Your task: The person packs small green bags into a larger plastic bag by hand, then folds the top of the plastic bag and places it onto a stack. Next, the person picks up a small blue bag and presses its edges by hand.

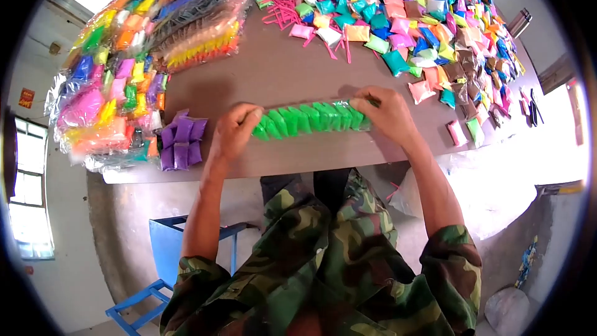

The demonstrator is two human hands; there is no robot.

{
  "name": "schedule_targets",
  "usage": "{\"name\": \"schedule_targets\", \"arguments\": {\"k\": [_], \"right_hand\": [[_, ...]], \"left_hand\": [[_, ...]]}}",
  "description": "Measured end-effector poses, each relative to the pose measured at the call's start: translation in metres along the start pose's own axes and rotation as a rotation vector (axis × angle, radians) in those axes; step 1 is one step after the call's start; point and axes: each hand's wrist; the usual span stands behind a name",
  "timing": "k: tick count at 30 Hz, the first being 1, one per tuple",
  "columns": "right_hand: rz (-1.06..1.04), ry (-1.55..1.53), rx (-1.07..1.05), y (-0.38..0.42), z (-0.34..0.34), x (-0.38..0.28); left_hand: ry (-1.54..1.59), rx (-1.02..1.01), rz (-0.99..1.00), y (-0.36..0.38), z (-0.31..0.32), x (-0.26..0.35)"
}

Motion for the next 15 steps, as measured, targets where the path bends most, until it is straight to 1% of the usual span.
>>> {"name": "schedule_targets", "arguments": {"k": [1,2,4,5,6,7,8,9,10,11,12,13,15], "right_hand": [[0.03,-0.082,0.003,-0.008,0.003,0.007],[0.039,-0.082,-0.002,-0.016,0.004,0.012],[0.161,0.038,0.011,-0.033,0.005,0.024],[0.163,0.056,0.026,-0.039,0.006,0.031],[0.172,0.056,0.024,-0.042,0.007,0.034],[0.15,0.118,0.052,-0.045,0.008,0.037],[0.125,0.181,0.08,-0.048,0.008,0.04],[0.198,0.178,0.042,-0.05,0.006,0.035],[0.204,0.182,0.038,-0.051,0.005,0.033],[0.214,0.11,0.032,-0.051,0.003,0.032],[0.225,0.038,0.026,-0.05,0.002,0.031],[0.229,0.043,0.027,-0.046,0.0,0.029],[0.275,-0.246,0.018,-0.034,0.0,0.023]], "left_hand": [[-0.023,0.039,-0.018,-0.007,0.001,-0.002],[-0.021,0.034,-0.027,-0.016,0.001,-0.01],[0.019,-0.018,-0.136,-0.03,0.001,-0.024],[0.019,-0.023,-0.14,-0.03,0.003,-0.027],[0.163,-0.039,-0.14,-0.029,0.005,-0.028],[0.31,-0.054,-0.141,-0.028,0.008,-0.028],[0.313,-0.059,-0.146,-0.025,0.008,-0.029],[0.313,-0.092,-0.168,-0.02,0.006,-0.032],[0.315,-0.124,-0.188,-0.017,0.005,-0.035],[0.322,-0.128,-0.192,-0.017,0.006,-0.037],[0.308,-0.086,-0.216,-0.016,0.008,-0.039],[0.293,-0.043,-0.237,-0.018,0.009,-0.041],[0.273,-0.04,-0.251,-0.021,0.007,-0.042]]}}
Point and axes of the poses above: each hand's wrist, its own y-axis away from the middle knuckle, its own z-axis out of the palm, x = y × z, and after that the axes turned 4 degrees about -y, right-handed
